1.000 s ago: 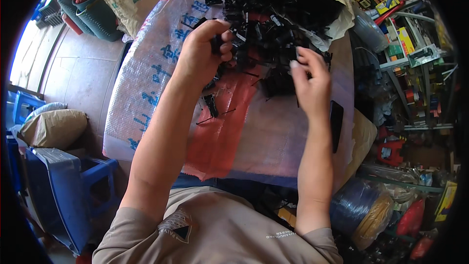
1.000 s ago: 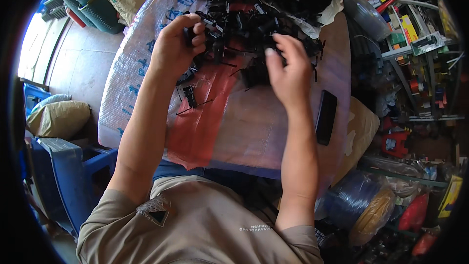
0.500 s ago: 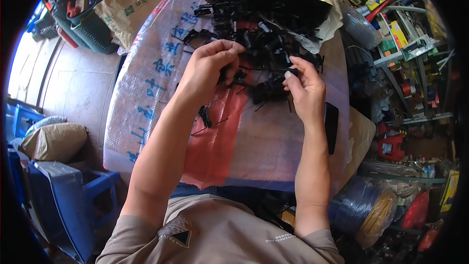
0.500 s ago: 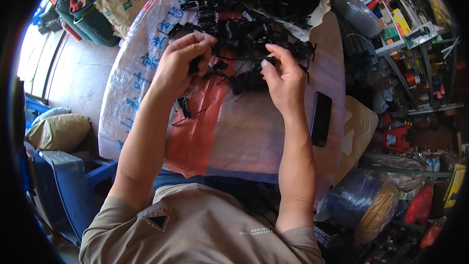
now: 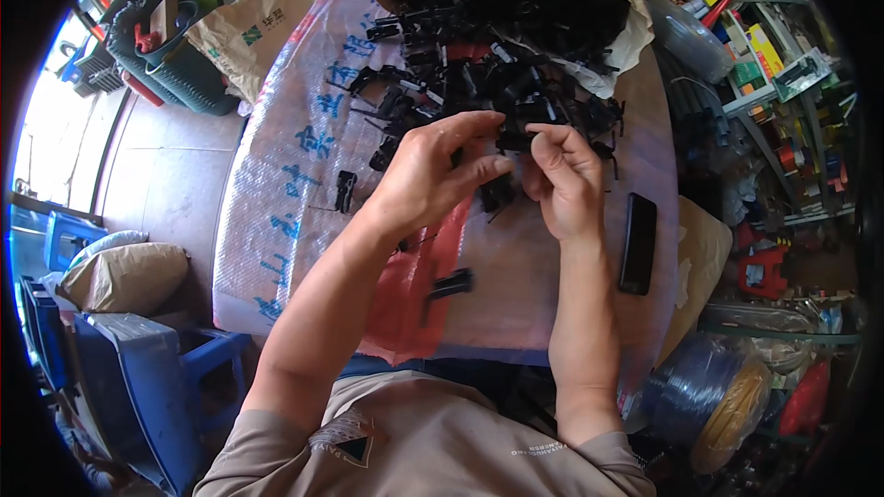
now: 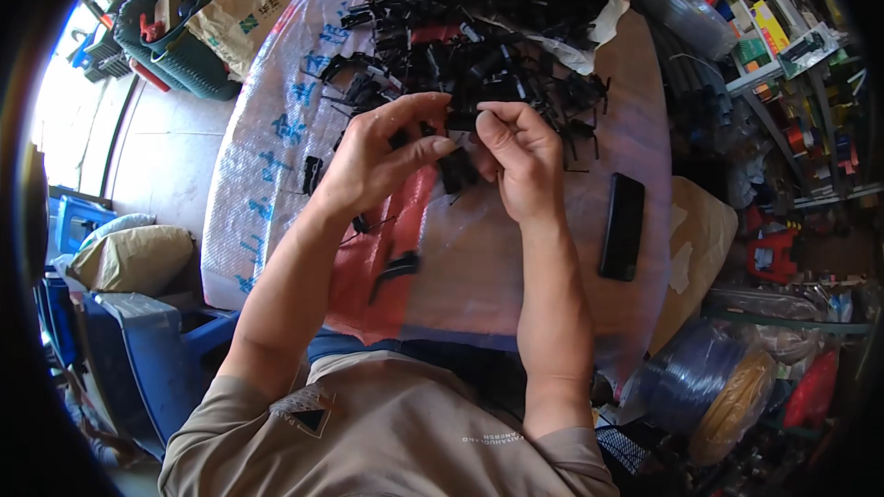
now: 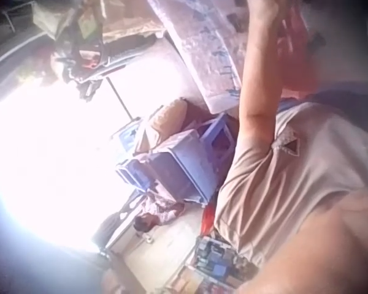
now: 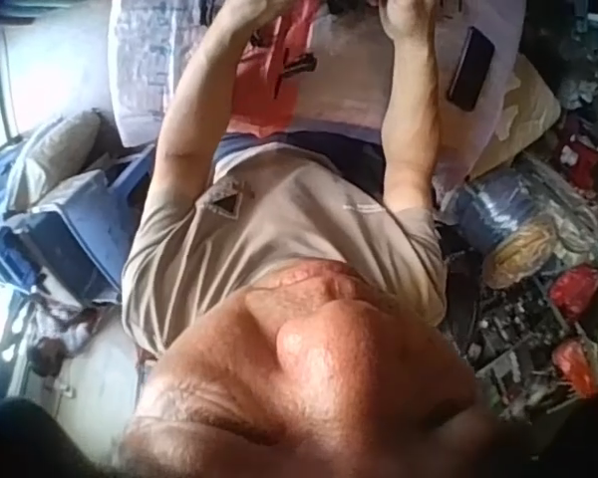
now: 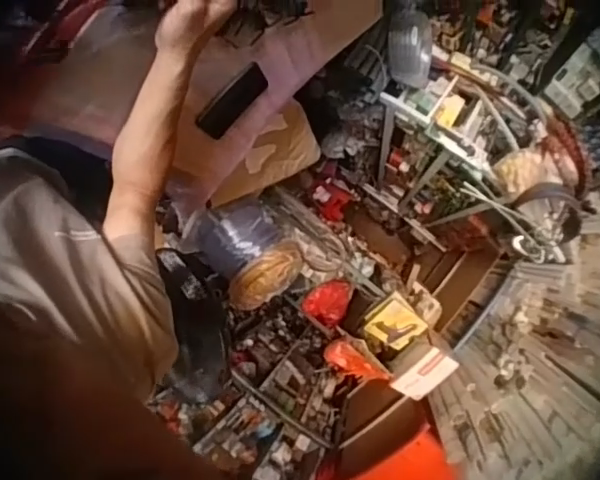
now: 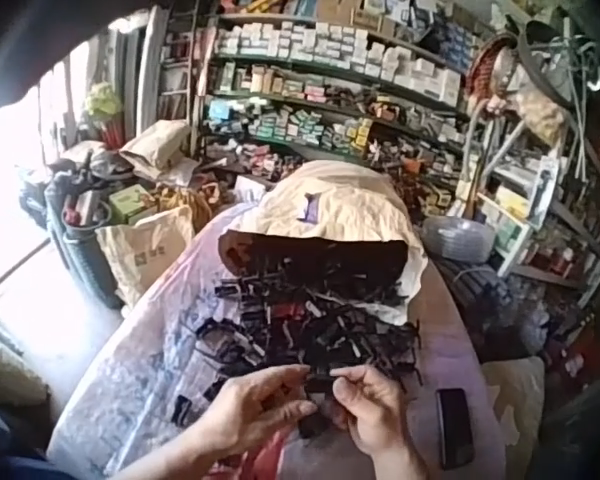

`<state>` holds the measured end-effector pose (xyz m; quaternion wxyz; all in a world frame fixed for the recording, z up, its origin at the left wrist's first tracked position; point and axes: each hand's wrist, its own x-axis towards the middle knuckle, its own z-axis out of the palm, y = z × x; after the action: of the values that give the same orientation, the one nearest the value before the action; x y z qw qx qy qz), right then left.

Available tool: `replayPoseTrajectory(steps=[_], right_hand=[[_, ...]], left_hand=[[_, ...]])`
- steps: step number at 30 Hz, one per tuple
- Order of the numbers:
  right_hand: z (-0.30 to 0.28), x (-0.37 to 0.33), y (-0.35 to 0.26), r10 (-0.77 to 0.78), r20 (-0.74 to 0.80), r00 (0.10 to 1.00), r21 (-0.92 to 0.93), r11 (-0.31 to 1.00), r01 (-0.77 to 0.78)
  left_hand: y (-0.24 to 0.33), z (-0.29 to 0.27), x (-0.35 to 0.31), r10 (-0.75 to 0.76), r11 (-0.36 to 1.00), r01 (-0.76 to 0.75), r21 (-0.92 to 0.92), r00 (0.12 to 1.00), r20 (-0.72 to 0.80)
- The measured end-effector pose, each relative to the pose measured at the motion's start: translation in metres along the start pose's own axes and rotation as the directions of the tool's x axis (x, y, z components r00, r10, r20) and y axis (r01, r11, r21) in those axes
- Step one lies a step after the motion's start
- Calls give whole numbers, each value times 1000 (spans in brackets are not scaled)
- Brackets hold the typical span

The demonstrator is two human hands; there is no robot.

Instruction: Sorting and inspecting small black plastic components from a large bag on a work table.

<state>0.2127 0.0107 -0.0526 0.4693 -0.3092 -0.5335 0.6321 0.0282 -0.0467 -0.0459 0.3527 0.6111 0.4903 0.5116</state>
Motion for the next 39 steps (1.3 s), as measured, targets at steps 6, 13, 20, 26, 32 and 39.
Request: replayPoseTrajectory(steps=[6,13,20,26,32,39], right_hand=[[0,-4,-4,91,88,992,74,993,-97],[10,-10,-1,-68,17,998,-175,982,70],[8,-12,6,-104,120,987,-99,988,116],[7,-11,6,-130,162,978,-40,990,138],[6,-13,7,-219,139,966,-51,972,228],[2,-13,8,-161,107,981,-106,979,172]], left_hand=[[-1,6,1,106,984,-104,142,994,-9],[-6,11,-1,244,960,-226,163,965,-101],[-6,18,-1,298,953,-285,100,944,-144],[-4,21,-5,318,942,-298,154,941,-120],[-8,26,-5,386,911,-363,194,918,-96],[-5,29,-6,379,917,-361,170,921,-91]])
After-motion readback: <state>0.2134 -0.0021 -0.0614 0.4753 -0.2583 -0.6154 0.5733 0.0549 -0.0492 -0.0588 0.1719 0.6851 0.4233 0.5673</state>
